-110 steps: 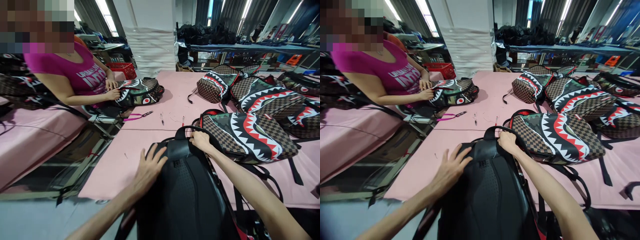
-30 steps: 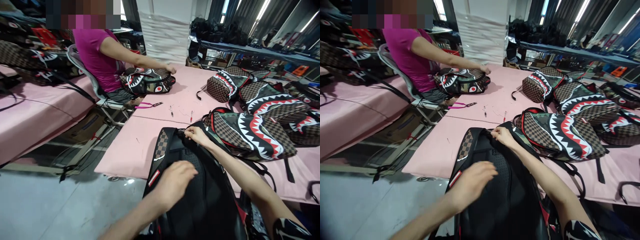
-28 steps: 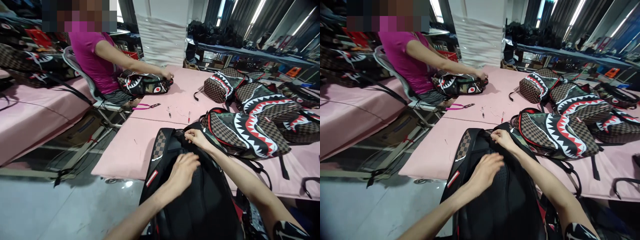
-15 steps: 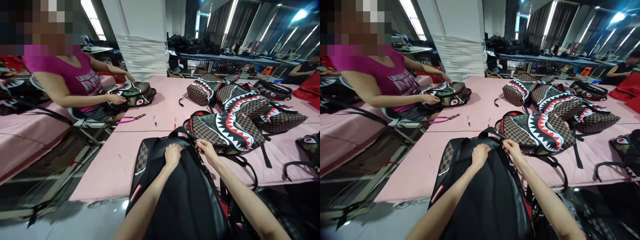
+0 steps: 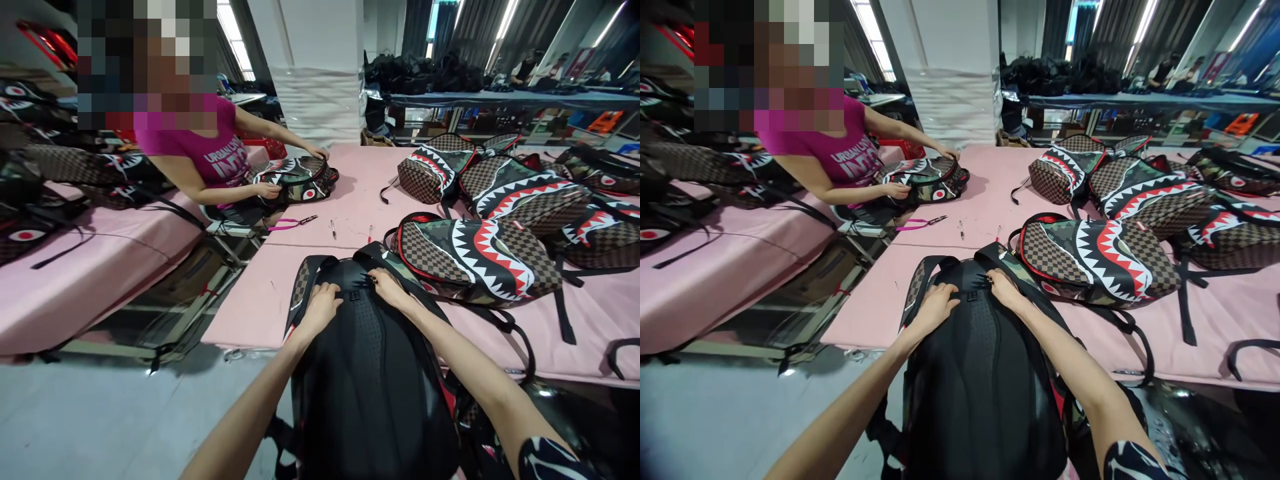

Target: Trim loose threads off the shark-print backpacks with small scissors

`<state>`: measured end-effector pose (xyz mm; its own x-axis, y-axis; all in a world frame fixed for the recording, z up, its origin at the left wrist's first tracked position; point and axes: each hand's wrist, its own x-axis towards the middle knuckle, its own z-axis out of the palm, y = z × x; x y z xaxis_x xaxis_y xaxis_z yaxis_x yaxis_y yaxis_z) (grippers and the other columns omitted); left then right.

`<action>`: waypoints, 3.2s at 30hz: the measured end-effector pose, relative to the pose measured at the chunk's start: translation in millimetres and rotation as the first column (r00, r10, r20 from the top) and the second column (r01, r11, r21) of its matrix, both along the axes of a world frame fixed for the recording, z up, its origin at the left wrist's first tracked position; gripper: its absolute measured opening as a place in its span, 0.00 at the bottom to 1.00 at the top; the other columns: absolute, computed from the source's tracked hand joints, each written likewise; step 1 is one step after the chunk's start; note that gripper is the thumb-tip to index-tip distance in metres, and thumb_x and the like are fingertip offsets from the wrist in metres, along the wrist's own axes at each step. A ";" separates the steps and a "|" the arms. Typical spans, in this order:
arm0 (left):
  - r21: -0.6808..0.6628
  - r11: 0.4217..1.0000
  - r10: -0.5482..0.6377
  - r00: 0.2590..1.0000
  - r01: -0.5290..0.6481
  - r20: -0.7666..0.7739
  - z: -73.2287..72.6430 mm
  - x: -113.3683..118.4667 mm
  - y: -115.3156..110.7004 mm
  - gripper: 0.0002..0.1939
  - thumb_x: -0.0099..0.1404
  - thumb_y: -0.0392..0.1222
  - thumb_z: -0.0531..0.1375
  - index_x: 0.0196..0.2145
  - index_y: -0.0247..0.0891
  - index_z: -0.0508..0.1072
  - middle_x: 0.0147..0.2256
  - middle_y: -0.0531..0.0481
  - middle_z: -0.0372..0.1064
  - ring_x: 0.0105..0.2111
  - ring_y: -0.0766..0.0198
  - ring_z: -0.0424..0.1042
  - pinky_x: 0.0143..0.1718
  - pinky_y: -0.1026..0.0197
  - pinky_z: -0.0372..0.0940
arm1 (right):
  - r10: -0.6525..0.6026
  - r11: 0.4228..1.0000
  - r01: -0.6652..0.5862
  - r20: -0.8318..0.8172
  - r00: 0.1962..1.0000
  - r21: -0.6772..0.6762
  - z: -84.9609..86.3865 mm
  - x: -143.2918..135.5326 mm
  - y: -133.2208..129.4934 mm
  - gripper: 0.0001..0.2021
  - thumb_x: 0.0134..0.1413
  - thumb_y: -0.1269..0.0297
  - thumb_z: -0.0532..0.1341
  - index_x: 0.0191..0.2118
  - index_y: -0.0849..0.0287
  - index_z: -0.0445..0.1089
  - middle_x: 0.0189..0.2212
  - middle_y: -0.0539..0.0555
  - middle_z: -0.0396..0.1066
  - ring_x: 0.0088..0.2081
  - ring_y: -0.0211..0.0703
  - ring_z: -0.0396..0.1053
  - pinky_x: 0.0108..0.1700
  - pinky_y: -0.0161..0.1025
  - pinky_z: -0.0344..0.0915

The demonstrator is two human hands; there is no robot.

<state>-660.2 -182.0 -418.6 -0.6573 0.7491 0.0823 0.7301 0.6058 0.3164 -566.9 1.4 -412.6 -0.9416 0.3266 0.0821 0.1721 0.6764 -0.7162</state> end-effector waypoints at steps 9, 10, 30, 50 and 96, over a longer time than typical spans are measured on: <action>0.124 0.992 -0.029 0.999 0.026 0.018 -10.1 17.0 -9.6 0.16 0.58 0.31 0.56 0.45 0.38 0.67 0.40 0.46 0.64 0.43 0.55 0.62 0.47 0.54 0.59 | 0.111 0.981 -0.113 0.019 0.994 0.155 -12.0 28.8 -32.8 0.16 0.50 0.75 0.55 0.44 0.53 0.70 0.45 0.53 0.65 0.40 0.38 0.66 0.41 0.33 0.59; 0.141 0.990 -0.032 0.999 0.028 0.022 -10.9 17.9 -10.6 0.16 0.58 0.31 0.56 0.45 0.38 0.67 0.41 0.46 0.64 0.44 0.55 0.62 0.47 0.54 0.59 | 0.083 0.986 -0.087 0.035 0.996 0.145 -12.4 27.0 -37.8 0.15 0.51 0.74 0.55 0.43 0.53 0.71 0.45 0.53 0.66 0.39 0.38 0.67 0.40 0.33 0.59; 0.248 0.963 0.023 0.950 -0.105 0.311 -13.4 -4.3 18.5 0.08 0.58 0.34 0.54 0.26 0.37 0.72 0.31 0.46 0.70 0.36 0.59 0.67 0.41 0.57 0.59 | 0.017 0.994 -0.019 -0.021 1.000 -0.103 -21.9 13.8 -38.0 0.07 0.50 0.66 0.58 0.33 0.60 0.71 0.32 0.52 0.71 0.36 0.40 0.68 0.40 0.35 0.60; -0.100 0.992 0.097 0.974 -0.077 0.205 17.1 -3.9 15.2 0.18 0.65 0.43 0.47 0.30 0.35 0.75 0.32 0.42 0.74 0.37 0.57 0.72 0.41 0.59 0.61 | 0.015 0.943 -0.106 0.279 0.960 0.315 8.5 -3.4 -8.5 0.17 0.51 0.53 0.58 0.25 0.63 0.71 0.24 0.55 0.70 0.29 0.43 0.67 0.31 0.35 0.56; 0.331 0.799 -0.458 0.865 0.501 -0.204 -19.3 183.6 -104.9 0.12 0.65 0.29 0.48 0.41 0.37 0.68 0.31 0.49 0.65 0.34 0.64 0.64 0.41 0.59 0.65 | 0.103 0.834 -0.171 0.155 0.982 0.525 13.6 221.6 -83.5 0.13 0.60 0.67 0.50 0.43 0.57 0.71 0.39 0.56 0.72 0.37 0.41 0.69 0.38 0.35 0.61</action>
<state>-476.6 -286.9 -437.9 -0.1920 0.8680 0.4579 0.9388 0.0264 0.3436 -345.3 -82.1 -399.0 -0.9870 0.1305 0.0939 0.1077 0.9702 -0.2170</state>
